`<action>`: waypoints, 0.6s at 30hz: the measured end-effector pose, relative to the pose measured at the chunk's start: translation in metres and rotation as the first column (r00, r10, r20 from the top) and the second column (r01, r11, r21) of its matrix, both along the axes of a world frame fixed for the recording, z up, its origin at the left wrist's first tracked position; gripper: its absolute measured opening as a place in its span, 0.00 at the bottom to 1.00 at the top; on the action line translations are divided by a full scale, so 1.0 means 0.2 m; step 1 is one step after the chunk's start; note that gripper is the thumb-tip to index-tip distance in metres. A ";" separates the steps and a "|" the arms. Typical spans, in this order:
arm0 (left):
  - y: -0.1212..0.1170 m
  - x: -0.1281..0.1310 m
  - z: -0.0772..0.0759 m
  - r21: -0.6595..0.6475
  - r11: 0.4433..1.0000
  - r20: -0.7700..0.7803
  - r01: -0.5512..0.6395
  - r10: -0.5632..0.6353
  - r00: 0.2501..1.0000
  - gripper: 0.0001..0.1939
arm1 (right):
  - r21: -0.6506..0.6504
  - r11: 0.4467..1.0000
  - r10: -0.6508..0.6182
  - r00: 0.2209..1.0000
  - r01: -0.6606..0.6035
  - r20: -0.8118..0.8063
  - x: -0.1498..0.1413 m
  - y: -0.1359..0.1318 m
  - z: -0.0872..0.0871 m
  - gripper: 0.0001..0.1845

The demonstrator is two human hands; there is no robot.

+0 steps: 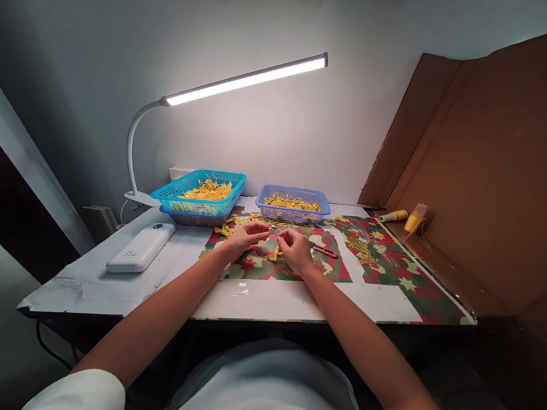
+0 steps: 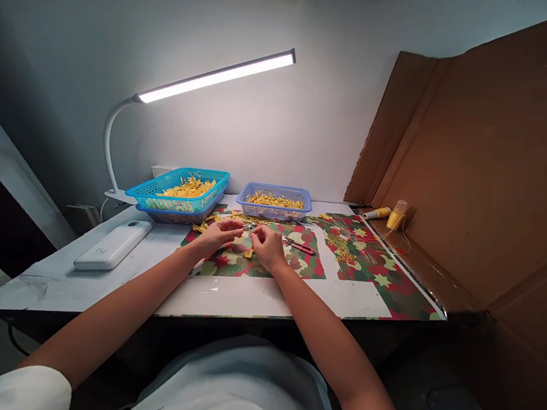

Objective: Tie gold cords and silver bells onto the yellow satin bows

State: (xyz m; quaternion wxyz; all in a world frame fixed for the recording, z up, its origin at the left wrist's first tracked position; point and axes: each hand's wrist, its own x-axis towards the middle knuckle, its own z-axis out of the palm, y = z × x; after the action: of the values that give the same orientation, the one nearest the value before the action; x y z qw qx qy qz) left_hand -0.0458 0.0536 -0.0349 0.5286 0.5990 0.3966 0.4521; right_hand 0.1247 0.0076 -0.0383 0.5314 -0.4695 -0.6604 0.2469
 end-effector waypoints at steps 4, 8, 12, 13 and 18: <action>0.02 -0.01 -0.02 0.052 0.999 -0.006 0.002 -0.002 1.000 0.24 | -0.021 1.000 0.004 1.000 -0.004 -0.020 0.00 0.00 0.00 0.07; 0.02 -0.01 -0.03 0.087 0.996 0.000 0.007 -0.007 1.000 0.21 | -0.015 1.000 -0.005 1.000 0.004 -0.019 -0.01 -0.01 0.01 0.07; 0.00 0.01 -0.02 0.097 0.995 0.025 0.000 -0.003 1.000 0.20 | -0.003 1.000 -0.027 1.000 0.027 -0.004 -0.01 -0.01 0.01 0.06; 0.00 0.01 -0.02 0.101 0.995 0.034 -0.002 -0.001 0.999 0.20 | -0.001 1.000 -0.031 1.000 0.031 -0.001 -0.02 -0.01 0.01 0.06; -0.02 0.03 0.00 0.111 0.994 0.076 -0.009 0.001 0.997 0.20 | 0.003 0.999 -0.040 0.999 0.040 0.000 -0.02 -0.02 0.02 0.06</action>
State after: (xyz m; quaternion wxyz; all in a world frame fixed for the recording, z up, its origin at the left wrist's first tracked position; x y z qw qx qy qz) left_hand -0.0391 0.0488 -0.0341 0.5082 0.6088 0.3519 0.4973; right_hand 0.1209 0.0045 -0.0353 0.5370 -0.4817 -0.6512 0.2355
